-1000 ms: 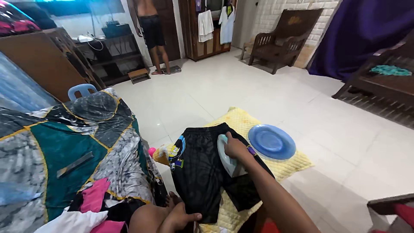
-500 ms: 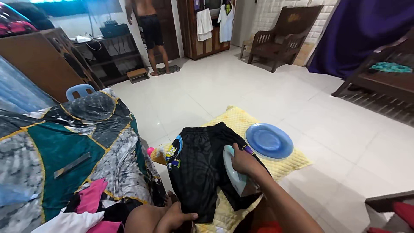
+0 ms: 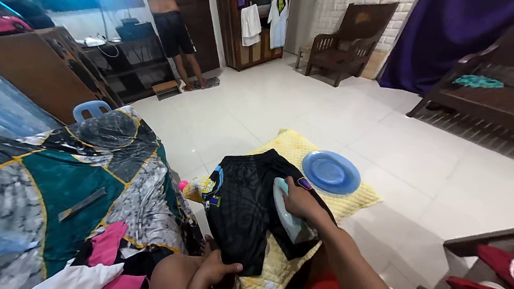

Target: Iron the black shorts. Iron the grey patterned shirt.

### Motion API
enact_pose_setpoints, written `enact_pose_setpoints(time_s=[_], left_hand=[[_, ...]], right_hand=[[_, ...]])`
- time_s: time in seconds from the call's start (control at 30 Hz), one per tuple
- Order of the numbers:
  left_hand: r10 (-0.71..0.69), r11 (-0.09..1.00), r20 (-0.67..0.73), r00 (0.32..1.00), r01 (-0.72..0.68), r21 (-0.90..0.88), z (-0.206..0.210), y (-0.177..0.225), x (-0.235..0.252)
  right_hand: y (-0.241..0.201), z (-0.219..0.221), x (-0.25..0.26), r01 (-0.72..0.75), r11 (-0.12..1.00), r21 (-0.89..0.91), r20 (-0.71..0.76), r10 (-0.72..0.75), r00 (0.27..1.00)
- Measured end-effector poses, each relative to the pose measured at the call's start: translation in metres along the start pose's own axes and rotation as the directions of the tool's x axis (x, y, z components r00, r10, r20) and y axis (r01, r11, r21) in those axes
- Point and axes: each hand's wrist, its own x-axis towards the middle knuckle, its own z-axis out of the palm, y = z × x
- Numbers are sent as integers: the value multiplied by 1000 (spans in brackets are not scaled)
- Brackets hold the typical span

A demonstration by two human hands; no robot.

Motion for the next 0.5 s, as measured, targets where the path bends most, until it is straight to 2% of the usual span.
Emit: enact_pose_setpoints(time_s=[0.1,0.17,0.33,0.5], left_hand=[[-3,999,17,1000,2,32,-2,2,1],[13,1000,33,999,-14,14,-3,2,2],[22,1000,50,998,-23,15,-4,3,2],[33,999,17,999,-33,-37,-2,-1,0]], right_hand=[[5,8,-27,-66,998,-18,-12,65,998],[7,7,-27,-77,997,-5,-21,77,997],[1,-13,24,-51,997,56,-82,56,995],[-23,-20,64,-36,999,-13,-118,34,992]])
